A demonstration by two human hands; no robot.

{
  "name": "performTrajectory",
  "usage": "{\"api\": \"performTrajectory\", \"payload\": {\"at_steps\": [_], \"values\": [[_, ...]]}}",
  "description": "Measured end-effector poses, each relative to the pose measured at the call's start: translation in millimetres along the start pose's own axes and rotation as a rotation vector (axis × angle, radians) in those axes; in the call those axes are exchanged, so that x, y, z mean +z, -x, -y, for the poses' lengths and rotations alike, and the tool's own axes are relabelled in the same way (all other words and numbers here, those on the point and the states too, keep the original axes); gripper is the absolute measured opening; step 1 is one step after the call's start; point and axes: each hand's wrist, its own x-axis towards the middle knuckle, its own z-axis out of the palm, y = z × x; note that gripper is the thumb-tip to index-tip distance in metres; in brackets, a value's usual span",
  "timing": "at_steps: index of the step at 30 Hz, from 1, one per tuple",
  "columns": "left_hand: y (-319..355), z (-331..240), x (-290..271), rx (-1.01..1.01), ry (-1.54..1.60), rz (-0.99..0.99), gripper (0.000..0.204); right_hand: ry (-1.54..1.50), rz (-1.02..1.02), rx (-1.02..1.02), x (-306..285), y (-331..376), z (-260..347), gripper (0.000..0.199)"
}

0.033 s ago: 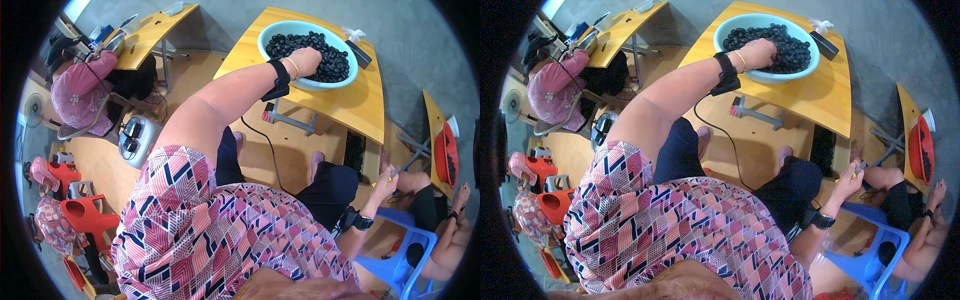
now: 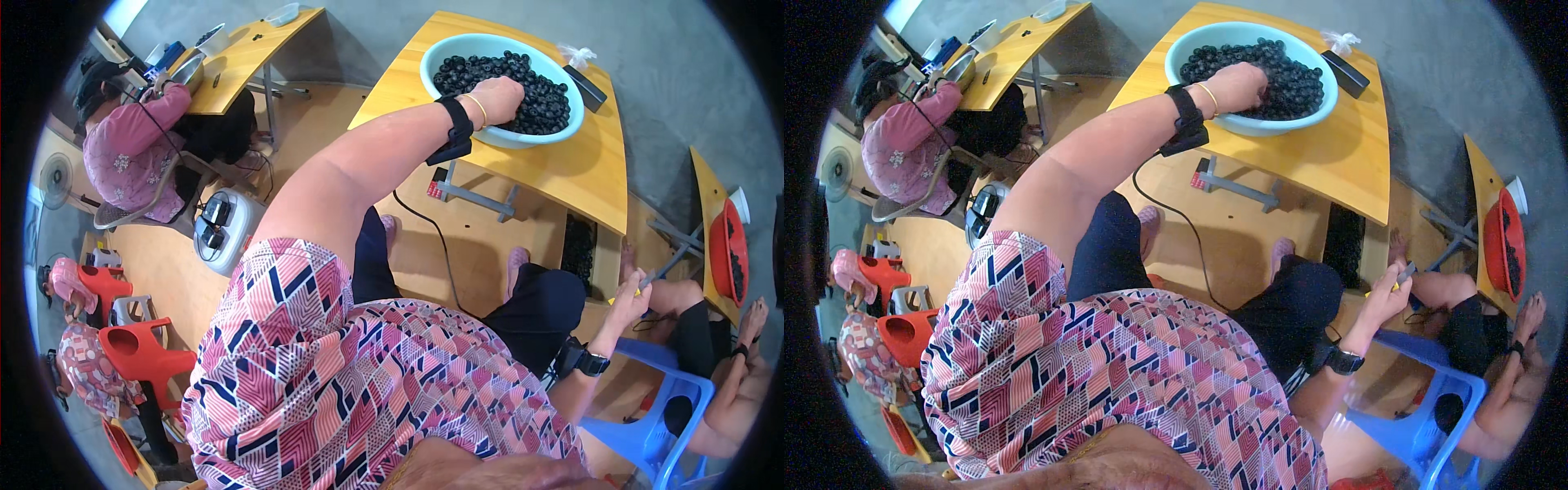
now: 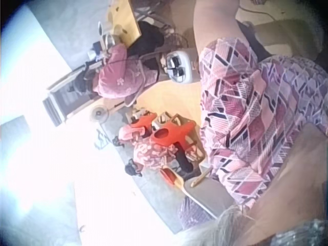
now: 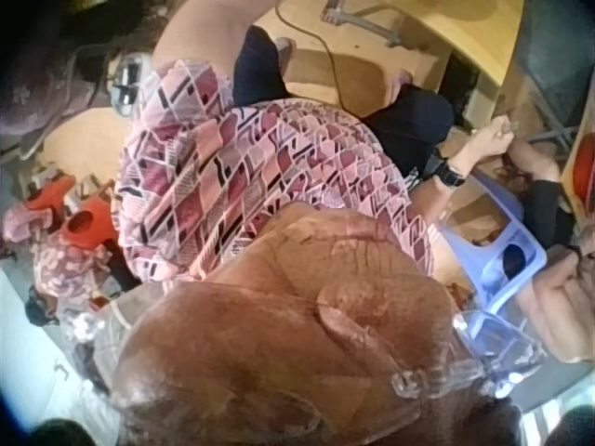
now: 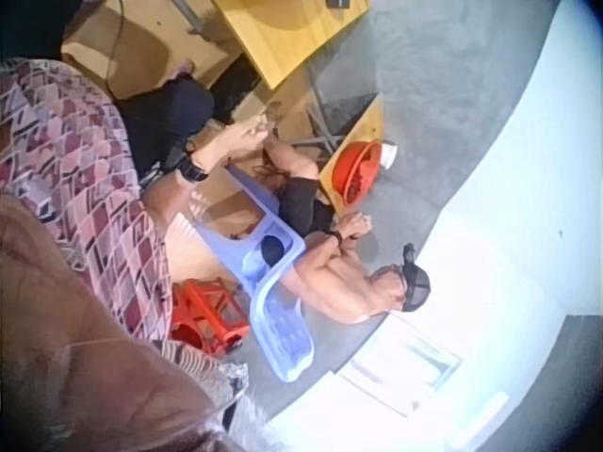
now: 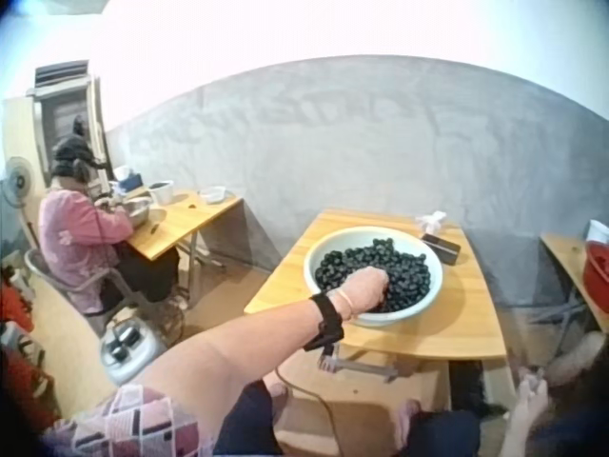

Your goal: Inspecting and cleaning small black plastic or rubber components using a hand tool in a manufacturing setting.

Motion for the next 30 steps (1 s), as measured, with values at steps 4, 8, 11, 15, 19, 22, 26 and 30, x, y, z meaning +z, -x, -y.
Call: {"api": "performTrajectory", "payload": {"at_steps": [4,8,11,15,19,22,26,30], "values": [[5,12,-1,0.002,-0.004,-0.084,0.017,-0.037,0.038,-0.042,9,7,30,0.015],[16,0,-24,-0.095,0.705,-0.148,0.02,0.001,0.04,-0.093,23,8,59,0.016],[32,2,-23,-0.111,1.138,-0.211,0.021,-0.121,0.208,-0.136,40,17,79,0.014],[60,-19,-30,-0.034,1.79,-0.15,0.018,-0.101,0.402,-0.233,62,24,98,0.009],[111,-44,-34,0.179,2.106,0.0,0.023,-0.085,0.523,-0.318,86,48,152,0.009],[135,-66,-45,0.269,2.142,0.048,0.025,-0.108,0.609,-0.42,101,55,181,0.009],[152,-85,-50,0.308,2.125,0.016,0.027,-0.183,0.677,-0.534,117,59,201,0.011],[160,-92,-52,0.298,2.057,-0.012,0.026,-0.235,0.7,-0.734,123,59,208,0.018]]}}
